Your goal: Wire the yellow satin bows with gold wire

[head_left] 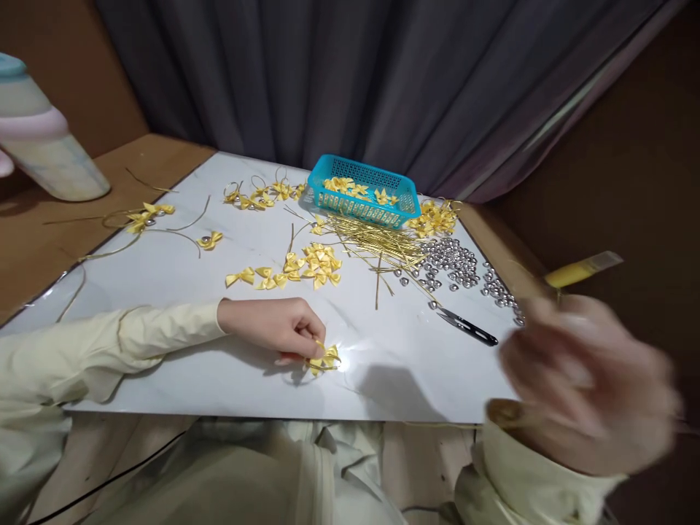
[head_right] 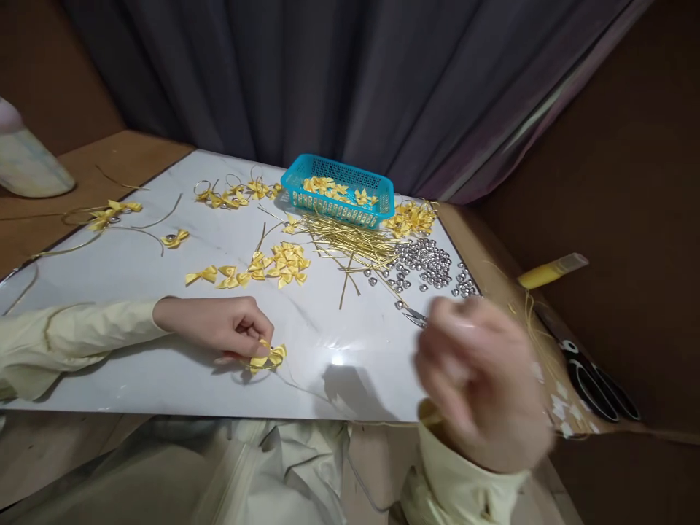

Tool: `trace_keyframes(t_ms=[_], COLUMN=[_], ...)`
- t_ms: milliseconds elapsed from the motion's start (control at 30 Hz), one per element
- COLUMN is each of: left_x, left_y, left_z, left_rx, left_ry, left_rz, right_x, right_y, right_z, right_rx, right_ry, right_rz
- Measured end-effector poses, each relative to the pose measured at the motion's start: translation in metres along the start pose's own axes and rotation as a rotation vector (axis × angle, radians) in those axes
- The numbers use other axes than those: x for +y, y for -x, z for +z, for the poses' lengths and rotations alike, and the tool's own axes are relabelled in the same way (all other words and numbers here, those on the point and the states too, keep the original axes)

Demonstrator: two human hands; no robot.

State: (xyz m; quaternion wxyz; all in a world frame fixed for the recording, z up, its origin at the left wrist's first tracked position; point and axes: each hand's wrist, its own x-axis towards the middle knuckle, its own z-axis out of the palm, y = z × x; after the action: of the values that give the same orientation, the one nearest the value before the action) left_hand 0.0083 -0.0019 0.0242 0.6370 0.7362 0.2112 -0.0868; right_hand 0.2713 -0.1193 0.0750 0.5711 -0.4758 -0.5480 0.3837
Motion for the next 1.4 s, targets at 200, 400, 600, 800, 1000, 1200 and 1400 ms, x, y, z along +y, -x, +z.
trace_keyframes(t_ms=[200,400,600,800,1000,1200,1400], left_x=[0.005,0.009,0.010,0.011,0.012,0.013,0.012], left_y=[0.003,0.008,0.009,0.008,0.009,0.009,0.007], left_z=[0.001,0.004,0.004,0.005,0.005,0.005,0.003], left_rx=[0.034,0.089,0.084,0.104,0.100,0.089,0.088], left_ry=[-0.076,-0.205,-0.218,-0.225,-0.231,-0.191,-0.158], left_rz=[0.026,0.100,0.110,0.120,0.112,0.082,0.076], right_x=[0.033,0.043,0.043,0.050,0.048,0.049,0.052], right_y=[-0.018,-0.018,-0.018,-0.017,-0.018,-0.020,-0.020], right_z=[0.077,0.078,0.077,0.077,0.079,0.077,0.075], right_rx=[-0.378,-0.669,-0.689,-0.665,-0.660,-0.669,-0.703], right_ry=[0.390,0.421,0.321,0.118,0.158,0.156,0.157], right_rz=[0.091,0.120,0.201,0.388,0.336,0.361,0.326])
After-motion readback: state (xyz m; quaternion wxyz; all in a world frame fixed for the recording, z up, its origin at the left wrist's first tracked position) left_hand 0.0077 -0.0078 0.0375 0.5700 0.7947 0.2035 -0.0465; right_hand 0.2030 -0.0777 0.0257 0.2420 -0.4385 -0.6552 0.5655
